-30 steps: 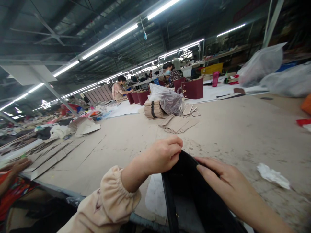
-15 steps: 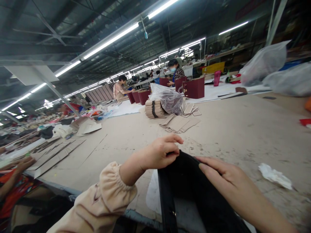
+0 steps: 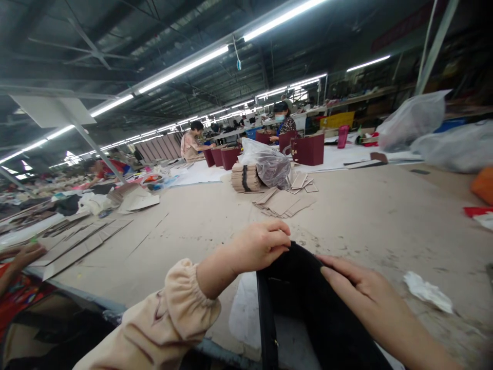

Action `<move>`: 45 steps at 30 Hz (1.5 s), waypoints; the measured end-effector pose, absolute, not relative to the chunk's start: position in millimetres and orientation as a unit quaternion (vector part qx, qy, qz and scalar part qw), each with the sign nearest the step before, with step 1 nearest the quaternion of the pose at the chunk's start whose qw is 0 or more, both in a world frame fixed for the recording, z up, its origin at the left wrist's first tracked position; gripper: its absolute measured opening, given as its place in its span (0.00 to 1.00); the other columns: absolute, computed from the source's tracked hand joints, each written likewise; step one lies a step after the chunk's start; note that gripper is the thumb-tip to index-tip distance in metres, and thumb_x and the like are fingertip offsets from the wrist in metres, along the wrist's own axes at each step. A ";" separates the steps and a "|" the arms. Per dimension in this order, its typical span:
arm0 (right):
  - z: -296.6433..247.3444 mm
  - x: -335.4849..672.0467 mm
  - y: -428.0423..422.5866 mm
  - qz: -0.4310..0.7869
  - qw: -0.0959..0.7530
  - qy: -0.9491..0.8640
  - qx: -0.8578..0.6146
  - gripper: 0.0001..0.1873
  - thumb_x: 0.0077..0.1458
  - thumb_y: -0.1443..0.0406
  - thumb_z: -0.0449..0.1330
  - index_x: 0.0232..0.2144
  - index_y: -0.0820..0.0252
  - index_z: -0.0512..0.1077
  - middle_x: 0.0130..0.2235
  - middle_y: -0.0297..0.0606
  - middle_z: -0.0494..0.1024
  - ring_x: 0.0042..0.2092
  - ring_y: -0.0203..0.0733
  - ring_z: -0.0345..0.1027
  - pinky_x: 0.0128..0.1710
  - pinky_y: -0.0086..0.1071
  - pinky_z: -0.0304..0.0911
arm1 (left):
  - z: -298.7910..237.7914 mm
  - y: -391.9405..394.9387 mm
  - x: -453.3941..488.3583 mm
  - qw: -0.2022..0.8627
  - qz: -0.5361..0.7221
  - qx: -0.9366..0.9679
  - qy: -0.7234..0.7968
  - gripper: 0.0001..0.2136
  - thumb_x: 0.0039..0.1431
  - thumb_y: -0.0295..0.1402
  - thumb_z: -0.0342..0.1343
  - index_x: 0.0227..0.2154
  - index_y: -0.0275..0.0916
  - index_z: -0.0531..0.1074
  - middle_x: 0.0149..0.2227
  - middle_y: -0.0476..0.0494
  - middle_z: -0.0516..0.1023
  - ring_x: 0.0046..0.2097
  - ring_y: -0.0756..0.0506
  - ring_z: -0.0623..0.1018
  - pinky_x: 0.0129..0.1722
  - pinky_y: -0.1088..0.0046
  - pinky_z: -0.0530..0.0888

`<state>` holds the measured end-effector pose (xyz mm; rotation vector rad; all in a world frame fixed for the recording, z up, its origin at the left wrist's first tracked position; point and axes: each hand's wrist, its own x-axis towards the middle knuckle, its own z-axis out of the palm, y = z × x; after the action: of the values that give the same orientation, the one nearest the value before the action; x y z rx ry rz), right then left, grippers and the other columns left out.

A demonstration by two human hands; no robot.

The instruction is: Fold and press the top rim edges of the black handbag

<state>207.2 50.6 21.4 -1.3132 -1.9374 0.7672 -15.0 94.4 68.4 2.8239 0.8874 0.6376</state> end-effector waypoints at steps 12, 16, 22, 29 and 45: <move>66.4 199.8 78.4 0.210 0.273 -0.795 -0.500 0.17 0.55 0.55 0.52 0.36 0.55 0.77 0.37 0.35 0.80 0.38 0.43 0.73 0.37 0.31 0.65 | 65.6 97.5 -15.9 0.033 0.224 0.933 0.281 0.07 0.55 0.25 0.49 0.32 0.34 0.72 0.42 0.40 0.73 0.41 0.48 0.74 0.43 0.75 0.71; 76.4 182.3 87.6 0.161 0.222 -0.841 -0.466 0.16 0.55 0.59 0.51 0.31 0.55 0.78 0.27 0.33 0.79 0.28 0.36 0.69 0.28 0.27 0.60 | 64.4 98.7 -18.4 0.037 0.227 0.935 0.272 0.07 0.55 0.25 0.49 0.33 0.34 0.72 0.41 0.40 0.73 0.41 0.48 0.74 0.43 0.74 0.71; 83.5 168.8 94.7 0.108 0.143 -0.865 -0.469 0.16 0.51 0.62 0.50 0.21 0.58 0.75 0.19 0.33 0.73 0.23 0.34 0.62 0.22 0.27 0.50 | 62.6 100.6 -20.1 0.027 0.208 0.940 0.267 0.08 0.56 0.26 0.48 0.31 0.34 0.73 0.41 0.40 0.74 0.41 0.48 0.74 0.43 0.74 0.72; 84.5 164.0 100.7 0.114 0.130 -0.862 -0.476 0.13 0.45 0.64 0.51 0.15 0.59 0.69 0.15 0.29 0.63 0.20 0.32 0.57 0.20 0.27 0.45 | 63.9 105.0 -22.7 0.036 0.219 0.949 0.223 0.09 0.56 0.24 0.47 0.29 0.34 0.72 0.40 0.40 0.74 0.40 0.49 0.74 0.42 0.75 0.71; 75.8 167.2 100.2 0.164 0.161 -0.837 -0.496 0.15 0.49 0.62 0.51 0.23 0.61 0.76 0.17 0.29 0.68 0.21 0.31 0.58 0.21 0.26 0.47 | 64.3 108.2 -23.1 0.112 0.250 0.937 0.219 0.07 0.51 0.21 0.50 0.26 0.34 0.73 0.38 0.39 0.72 0.39 0.48 0.73 0.42 0.74 0.71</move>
<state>167.2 100.2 75.8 -1.4166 -2.3906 0.4674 -23.1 108.2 64.3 2.7492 0.6414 0.7335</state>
